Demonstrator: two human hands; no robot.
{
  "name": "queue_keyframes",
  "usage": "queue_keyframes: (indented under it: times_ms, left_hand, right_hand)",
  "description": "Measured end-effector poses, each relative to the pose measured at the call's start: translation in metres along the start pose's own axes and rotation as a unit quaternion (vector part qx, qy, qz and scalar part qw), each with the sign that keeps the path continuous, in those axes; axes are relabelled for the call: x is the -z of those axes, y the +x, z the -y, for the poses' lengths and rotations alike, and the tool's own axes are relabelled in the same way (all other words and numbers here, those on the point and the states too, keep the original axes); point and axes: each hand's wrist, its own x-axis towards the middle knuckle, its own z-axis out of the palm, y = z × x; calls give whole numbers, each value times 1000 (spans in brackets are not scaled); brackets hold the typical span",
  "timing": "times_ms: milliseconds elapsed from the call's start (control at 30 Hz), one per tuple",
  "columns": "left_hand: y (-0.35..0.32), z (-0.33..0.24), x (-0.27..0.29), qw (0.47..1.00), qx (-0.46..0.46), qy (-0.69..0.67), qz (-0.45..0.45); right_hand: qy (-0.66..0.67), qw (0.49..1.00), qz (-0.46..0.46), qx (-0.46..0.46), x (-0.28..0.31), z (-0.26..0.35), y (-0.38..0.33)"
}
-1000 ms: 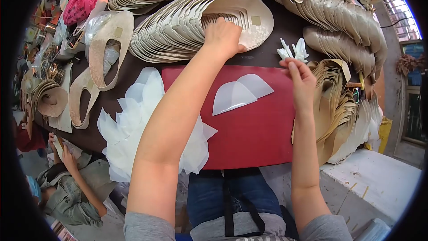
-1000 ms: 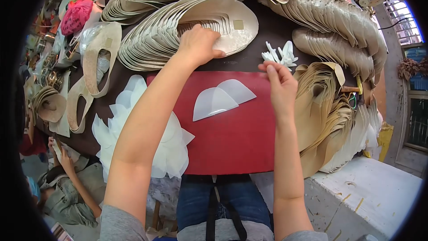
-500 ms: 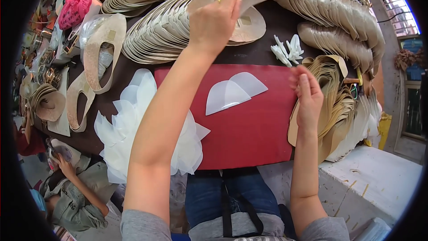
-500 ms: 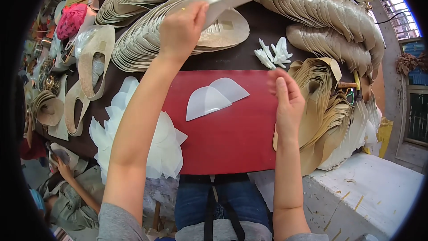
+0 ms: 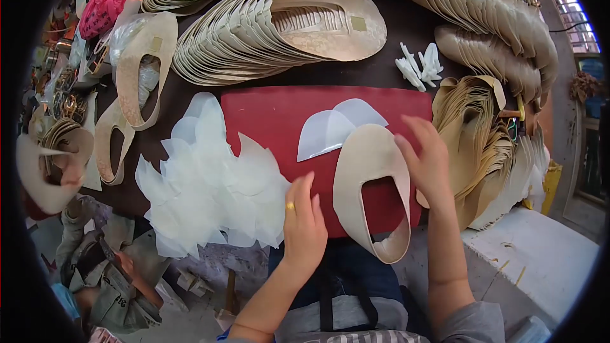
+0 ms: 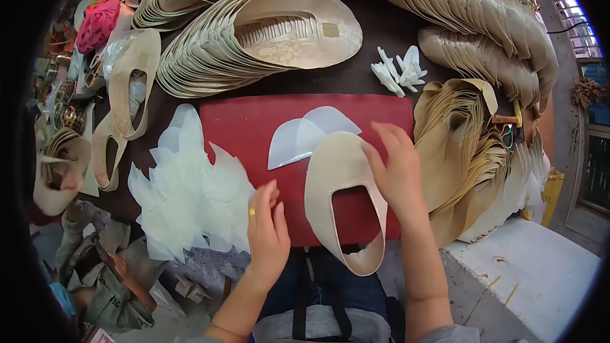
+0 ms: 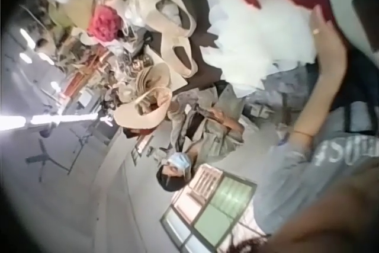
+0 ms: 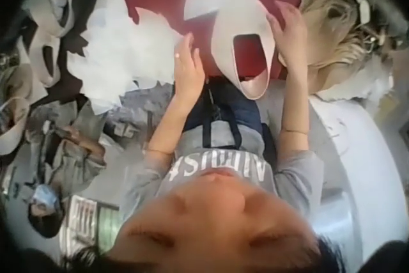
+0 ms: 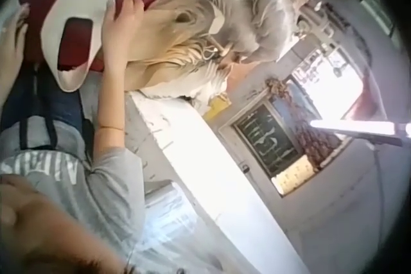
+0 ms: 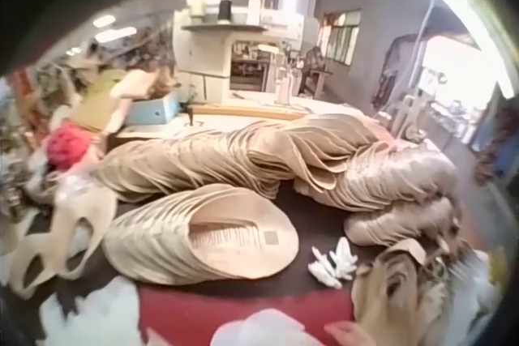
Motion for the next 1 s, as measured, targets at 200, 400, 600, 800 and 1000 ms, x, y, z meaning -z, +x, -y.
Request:
queue_keyframes:
  times_ms: [200,400,600,800,1000]
  left_hand:
    - [105,-6,-15,953,-107,278,-57]
    - [108,2,11,984,-171,39,-33]
    - [65,-8,52,930,-333,42,-153]
    - [61,-17,67,991,32,-119,-46]
    - [74,-26,36,979,55,-185,65]
  right_hand:
    - [82,990,114,-5,-39,23,66]
    - [370,922,102,-40,-7,30,54]
    - [333,932,37,-141,-23,-1,85]
    - [42,991,-113,57,-37,6,81]
    - [262,957,102,70,8,26,32]
